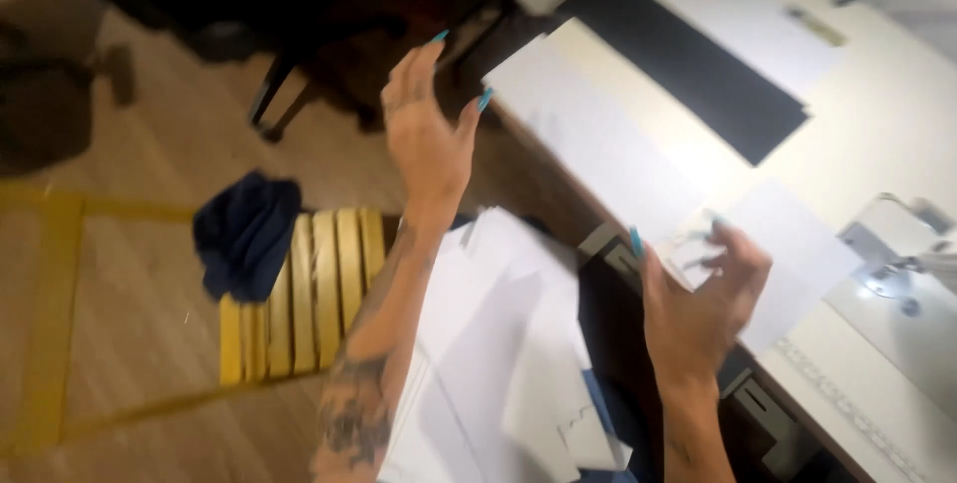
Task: The person sits at a desk and sorts through a stack of white paper sheets, folding some of them and placing them into separate piles on the desk and a nearby yellow chair. The person handles the papers by hand, organizing them into distinct groups.
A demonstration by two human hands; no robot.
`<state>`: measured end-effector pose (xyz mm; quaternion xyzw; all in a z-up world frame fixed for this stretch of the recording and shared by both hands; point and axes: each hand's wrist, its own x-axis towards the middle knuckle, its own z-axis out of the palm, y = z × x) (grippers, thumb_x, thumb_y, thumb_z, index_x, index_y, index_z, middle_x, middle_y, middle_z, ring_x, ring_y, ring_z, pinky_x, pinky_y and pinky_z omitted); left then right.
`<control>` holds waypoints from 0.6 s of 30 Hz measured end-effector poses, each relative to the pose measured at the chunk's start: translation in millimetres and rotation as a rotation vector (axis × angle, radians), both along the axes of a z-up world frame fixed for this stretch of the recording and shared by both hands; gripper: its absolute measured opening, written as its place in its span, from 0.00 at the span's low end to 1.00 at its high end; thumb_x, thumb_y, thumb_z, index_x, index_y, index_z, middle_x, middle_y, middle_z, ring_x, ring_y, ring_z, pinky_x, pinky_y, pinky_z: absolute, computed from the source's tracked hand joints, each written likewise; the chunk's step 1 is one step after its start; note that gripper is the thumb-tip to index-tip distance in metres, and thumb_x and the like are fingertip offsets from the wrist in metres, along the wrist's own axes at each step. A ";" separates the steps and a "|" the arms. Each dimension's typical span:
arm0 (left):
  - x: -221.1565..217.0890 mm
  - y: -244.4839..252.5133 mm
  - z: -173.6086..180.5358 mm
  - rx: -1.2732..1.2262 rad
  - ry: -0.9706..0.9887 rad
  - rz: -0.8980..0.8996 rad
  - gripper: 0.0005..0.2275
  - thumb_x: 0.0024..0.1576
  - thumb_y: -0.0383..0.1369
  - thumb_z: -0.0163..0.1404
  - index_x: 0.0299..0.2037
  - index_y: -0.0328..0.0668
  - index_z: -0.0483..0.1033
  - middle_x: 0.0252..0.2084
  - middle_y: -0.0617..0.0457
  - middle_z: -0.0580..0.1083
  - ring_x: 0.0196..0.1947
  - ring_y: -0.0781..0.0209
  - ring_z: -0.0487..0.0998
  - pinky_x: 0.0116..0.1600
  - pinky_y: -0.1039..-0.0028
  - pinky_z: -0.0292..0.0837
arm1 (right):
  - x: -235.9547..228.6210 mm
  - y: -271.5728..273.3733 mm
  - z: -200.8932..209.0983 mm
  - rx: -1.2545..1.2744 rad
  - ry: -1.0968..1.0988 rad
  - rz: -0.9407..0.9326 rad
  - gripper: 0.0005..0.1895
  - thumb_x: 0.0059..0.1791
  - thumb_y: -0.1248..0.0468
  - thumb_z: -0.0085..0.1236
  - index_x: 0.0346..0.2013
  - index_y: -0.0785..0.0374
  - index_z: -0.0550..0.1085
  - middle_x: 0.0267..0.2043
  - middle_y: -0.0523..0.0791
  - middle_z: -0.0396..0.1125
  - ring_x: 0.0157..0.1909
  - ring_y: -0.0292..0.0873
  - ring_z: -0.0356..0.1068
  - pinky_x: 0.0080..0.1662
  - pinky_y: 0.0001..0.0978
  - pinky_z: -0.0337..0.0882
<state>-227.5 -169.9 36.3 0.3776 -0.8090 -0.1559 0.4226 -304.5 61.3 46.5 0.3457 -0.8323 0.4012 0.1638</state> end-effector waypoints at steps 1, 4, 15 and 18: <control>22.2 11.2 11.2 -0.015 0.126 -0.007 0.23 0.44 0.25 0.59 0.49 0.38 0.63 0.47 0.48 0.68 0.50 0.52 0.66 0.54 0.67 0.64 | 18.0 7.7 8.4 0.031 -0.197 -0.015 0.24 0.39 0.71 0.62 0.43 0.66 0.59 0.39 0.49 0.56 0.34 0.42 0.57 0.30 0.29 0.62; 102.9 64.8 8.4 0.192 0.111 0.153 0.14 0.44 0.27 0.55 0.40 0.43 0.68 0.37 0.53 0.68 0.36 0.58 0.70 0.40 0.71 0.64 | 62.4 26.3 -12.2 0.264 -0.500 0.115 0.28 0.34 0.65 0.62 0.44 0.63 0.62 0.34 0.45 0.64 0.32 0.39 0.65 0.32 0.26 0.67; 188.2 150.6 -74.0 0.723 -0.006 0.171 0.10 0.40 0.33 0.56 0.30 0.46 0.71 0.30 0.55 0.70 0.31 0.58 0.71 0.39 0.72 0.65 | 139.2 26.6 -43.2 0.470 -0.964 0.350 0.37 0.30 0.62 0.63 0.51 0.61 0.60 0.47 0.45 0.63 0.40 0.41 0.66 0.41 0.29 0.69; 195.9 160.9 -46.7 0.707 0.159 -0.027 0.08 0.43 0.27 0.52 0.32 0.44 0.70 0.37 0.52 0.70 0.35 0.52 0.74 0.42 0.68 0.68 | 133.7 28.6 -32.7 0.238 -0.902 0.390 0.40 0.26 0.69 0.67 0.50 0.67 0.61 0.47 0.53 0.61 0.45 0.52 0.63 0.44 0.38 0.68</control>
